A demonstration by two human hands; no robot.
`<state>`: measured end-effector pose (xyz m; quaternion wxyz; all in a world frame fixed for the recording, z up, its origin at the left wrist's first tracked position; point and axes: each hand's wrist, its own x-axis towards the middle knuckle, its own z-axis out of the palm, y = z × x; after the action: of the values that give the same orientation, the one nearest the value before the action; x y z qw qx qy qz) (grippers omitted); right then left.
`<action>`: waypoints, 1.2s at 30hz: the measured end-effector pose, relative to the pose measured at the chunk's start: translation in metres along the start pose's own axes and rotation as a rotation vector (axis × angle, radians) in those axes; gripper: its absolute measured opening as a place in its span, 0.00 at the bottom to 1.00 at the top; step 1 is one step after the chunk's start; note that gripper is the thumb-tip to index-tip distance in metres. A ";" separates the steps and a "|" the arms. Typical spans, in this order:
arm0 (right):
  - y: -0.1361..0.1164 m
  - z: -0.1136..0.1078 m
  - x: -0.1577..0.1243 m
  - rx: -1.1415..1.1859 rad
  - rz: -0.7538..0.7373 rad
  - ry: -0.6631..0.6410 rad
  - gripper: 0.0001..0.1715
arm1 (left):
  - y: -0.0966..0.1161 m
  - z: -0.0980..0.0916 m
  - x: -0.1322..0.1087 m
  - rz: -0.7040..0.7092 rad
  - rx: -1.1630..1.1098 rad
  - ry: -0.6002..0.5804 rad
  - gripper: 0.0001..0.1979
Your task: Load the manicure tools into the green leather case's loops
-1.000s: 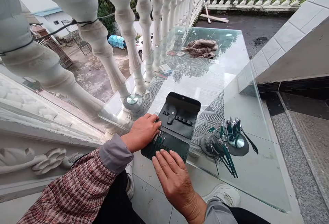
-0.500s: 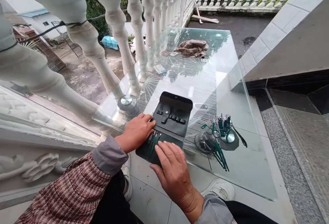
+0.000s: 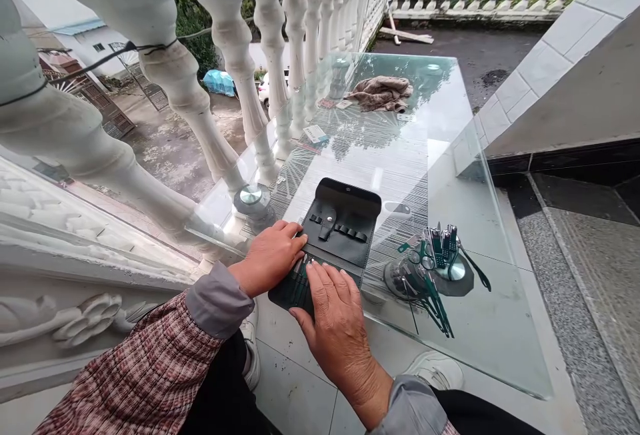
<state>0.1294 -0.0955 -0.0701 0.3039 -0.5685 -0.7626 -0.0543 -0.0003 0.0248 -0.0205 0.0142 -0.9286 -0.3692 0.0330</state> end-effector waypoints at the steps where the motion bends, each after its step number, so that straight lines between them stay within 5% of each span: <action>1: 0.000 0.000 0.000 0.001 -0.004 -0.001 0.37 | 0.000 0.000 0.000 0.000 -0.001 0.002 0.09; 12: 0.002 -0.011 0.000 0.119 -0.057 0.047 0.29 | 0.000 -0.010 0.002 -0.017 -0.014 -0.024 0.09; 16: 0.031 -0.035 0.006 0.108 0.002 0.171 0.23 | 0.001 -0.013 0.002 -0.028 -0.029 -0.029 0.09; 19: 0.070 -0.063 0.007 0.038 0.233 0.254 0.10 | 0.000 -0.014 0.002 -0.036 -0.041 -0.023 0.10; 23: 0.110 -0.087 -0.004 -0.045 0.526 0.080 0.11 | 0.000 -0.013 0.003 -0.044 -0.057 0.000 0.10; 27: 0.117 -0.084 -0.018 -0.169 0.457 -0.084 0.13 | -0.001 -0.010 0.004 -0.060 -0.079 0.039 0.10; 36: 0.120 -0.076 -0.024 -0.380 0.438 -0.128 0.14 | -0.002 -0.006 0.006 -0.083 -0.106 0.058 0.11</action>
<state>0.2722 -0.1061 -0.0528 0.1479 -0.7685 -0.6156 -0.0930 0.0032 0.0299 -0.0143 -0.0230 -0.9125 -0.4081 -0.0143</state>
